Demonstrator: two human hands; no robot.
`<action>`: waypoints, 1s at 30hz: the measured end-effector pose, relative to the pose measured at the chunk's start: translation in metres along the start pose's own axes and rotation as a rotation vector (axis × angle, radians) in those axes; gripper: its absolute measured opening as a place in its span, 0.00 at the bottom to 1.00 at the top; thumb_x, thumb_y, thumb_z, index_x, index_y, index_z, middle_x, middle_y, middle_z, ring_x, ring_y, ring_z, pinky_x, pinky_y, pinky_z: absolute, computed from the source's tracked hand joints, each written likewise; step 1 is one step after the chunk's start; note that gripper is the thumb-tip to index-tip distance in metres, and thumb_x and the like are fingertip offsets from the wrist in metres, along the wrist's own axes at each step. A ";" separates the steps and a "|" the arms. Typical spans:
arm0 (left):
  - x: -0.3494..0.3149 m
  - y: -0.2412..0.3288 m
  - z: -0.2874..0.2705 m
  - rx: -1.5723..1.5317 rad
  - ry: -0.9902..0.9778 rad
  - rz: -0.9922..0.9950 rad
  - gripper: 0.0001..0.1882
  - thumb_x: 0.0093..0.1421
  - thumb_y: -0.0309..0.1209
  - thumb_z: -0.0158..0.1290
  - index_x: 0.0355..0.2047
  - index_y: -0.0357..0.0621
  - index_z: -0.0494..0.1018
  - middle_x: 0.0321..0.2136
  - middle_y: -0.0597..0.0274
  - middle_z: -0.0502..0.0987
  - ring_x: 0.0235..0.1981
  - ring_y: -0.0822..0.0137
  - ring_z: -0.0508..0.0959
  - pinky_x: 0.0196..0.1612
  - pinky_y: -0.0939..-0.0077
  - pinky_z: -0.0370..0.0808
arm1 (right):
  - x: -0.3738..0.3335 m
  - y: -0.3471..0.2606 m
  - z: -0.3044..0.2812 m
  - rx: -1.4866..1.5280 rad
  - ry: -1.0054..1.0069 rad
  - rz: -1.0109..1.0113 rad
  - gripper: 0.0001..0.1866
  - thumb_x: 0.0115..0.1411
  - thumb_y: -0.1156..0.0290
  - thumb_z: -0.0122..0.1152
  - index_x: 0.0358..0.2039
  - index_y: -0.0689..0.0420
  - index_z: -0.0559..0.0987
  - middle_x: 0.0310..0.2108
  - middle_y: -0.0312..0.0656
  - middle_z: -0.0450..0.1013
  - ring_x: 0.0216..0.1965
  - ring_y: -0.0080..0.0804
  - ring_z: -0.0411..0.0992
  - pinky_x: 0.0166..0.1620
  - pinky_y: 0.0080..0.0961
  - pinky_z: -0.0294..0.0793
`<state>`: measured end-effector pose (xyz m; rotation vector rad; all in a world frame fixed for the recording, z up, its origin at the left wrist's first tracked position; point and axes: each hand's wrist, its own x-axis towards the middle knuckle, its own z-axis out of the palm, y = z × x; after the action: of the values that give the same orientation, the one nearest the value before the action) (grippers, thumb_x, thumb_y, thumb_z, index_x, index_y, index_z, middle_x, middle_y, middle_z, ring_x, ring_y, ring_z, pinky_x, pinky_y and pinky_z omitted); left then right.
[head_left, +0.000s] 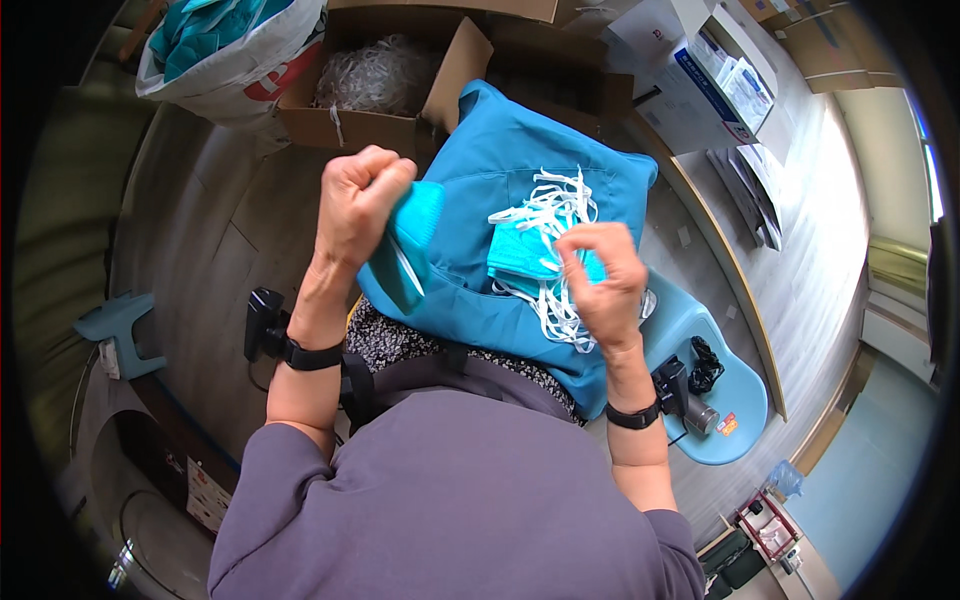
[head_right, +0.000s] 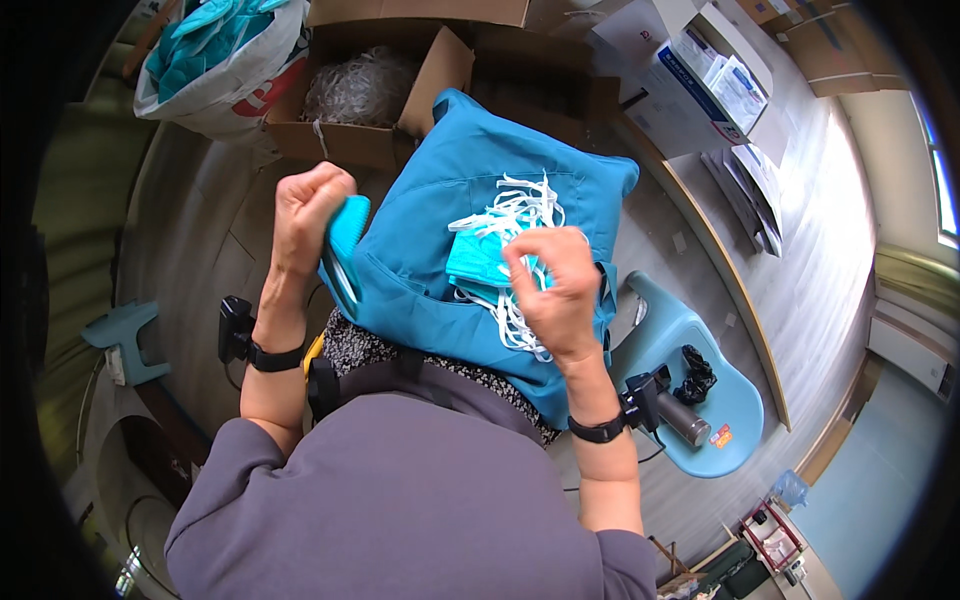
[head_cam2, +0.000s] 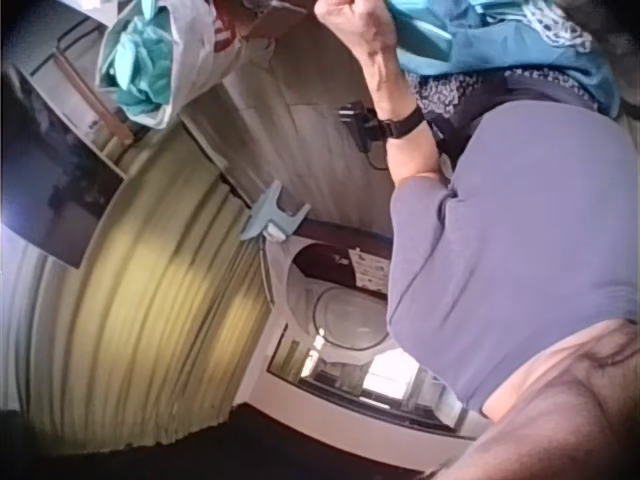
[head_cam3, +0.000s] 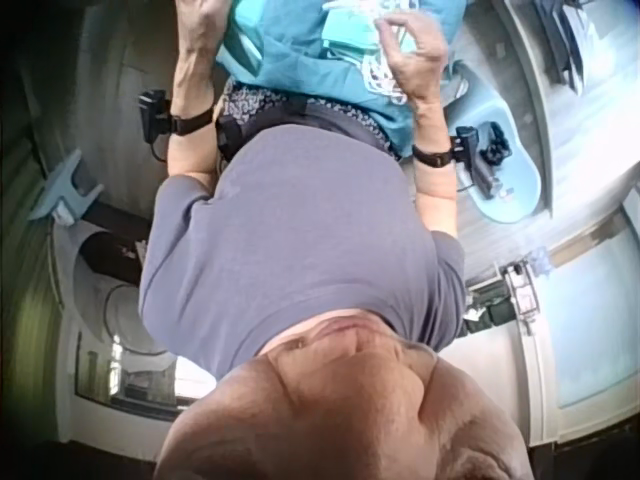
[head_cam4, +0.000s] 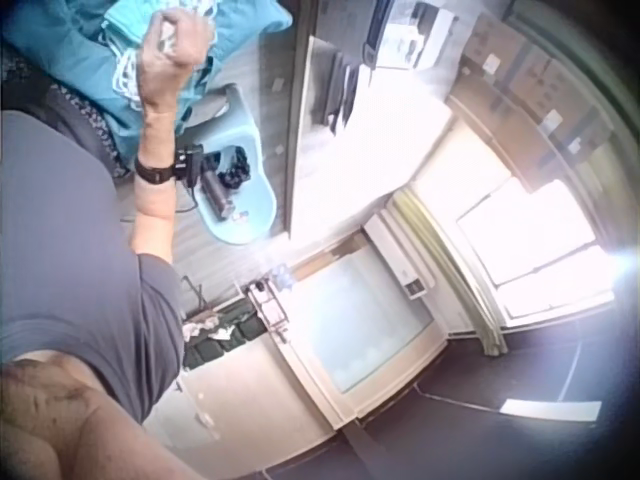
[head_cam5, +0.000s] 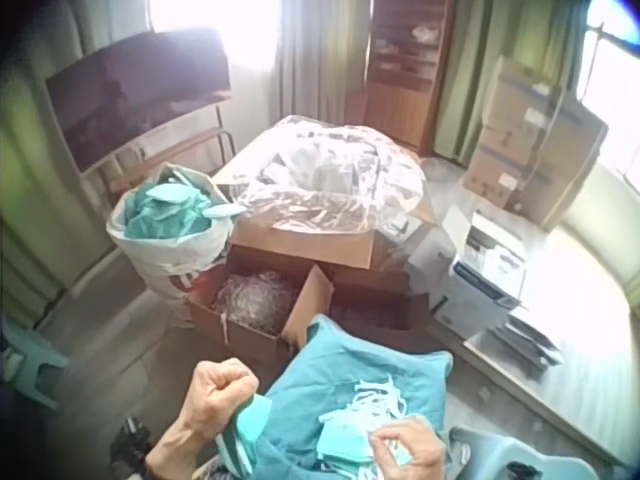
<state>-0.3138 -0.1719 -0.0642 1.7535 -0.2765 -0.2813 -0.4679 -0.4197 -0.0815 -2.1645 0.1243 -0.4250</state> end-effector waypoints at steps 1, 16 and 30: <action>-0.004 0.002 0.009 -0.054 -0.012 0.002 0.14 0.59 0.29 0.56 0.18 0.36 0.71 0.16 0.74 0.66 0.21 0.83 0.64 0.23 0.82 0.58 | 0.005 -0.003 -0.003 0.121 0.082 0.104 0.06 0.51 0.78 0.69 0.30 0.57 0.81 0.35 0.40 0.78 0.38 0.39 0.75 0.47 0.30 0.71; -0.027 0.020 0.043 0.089 -0.411 -0.154 0.09 0.57 0.30 0.63 0.27 0.38 0.76 0.21 0.73 0.73 0.18 0.85 0.59 0.21 0.85 0.58 | 0.008 0.005 0.015 0.159 0.121 0.052 0.05 0.51 0.76 0.70 0.30 0.59 0.84 0.35 0.40 0.79 0.41 0.35 0.73 0.49 0.31 0.69; -0.039 0.026 0.095 0.179 -0.190 -0.032 0.17 0.59 0.34 0.65 0.42 0.33 0.76 0.31 0.58 0.83 0.21 0.80 0.71 0.23 0.84 0.69 | 0.011 -0.014 0.016 0.381 0.063 0.108 0.11 0.56 0.79 0.66 0.42 0.61 0.84 0.39 0.43 0.80 0.42 0.31 0.77 0.45 0.23 0.72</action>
<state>-0.3834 -0.2518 -0.0557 1.9111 -0.4221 -0.4592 -0.4530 -0.4017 -0.0758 -1.7621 0.1787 -0.4178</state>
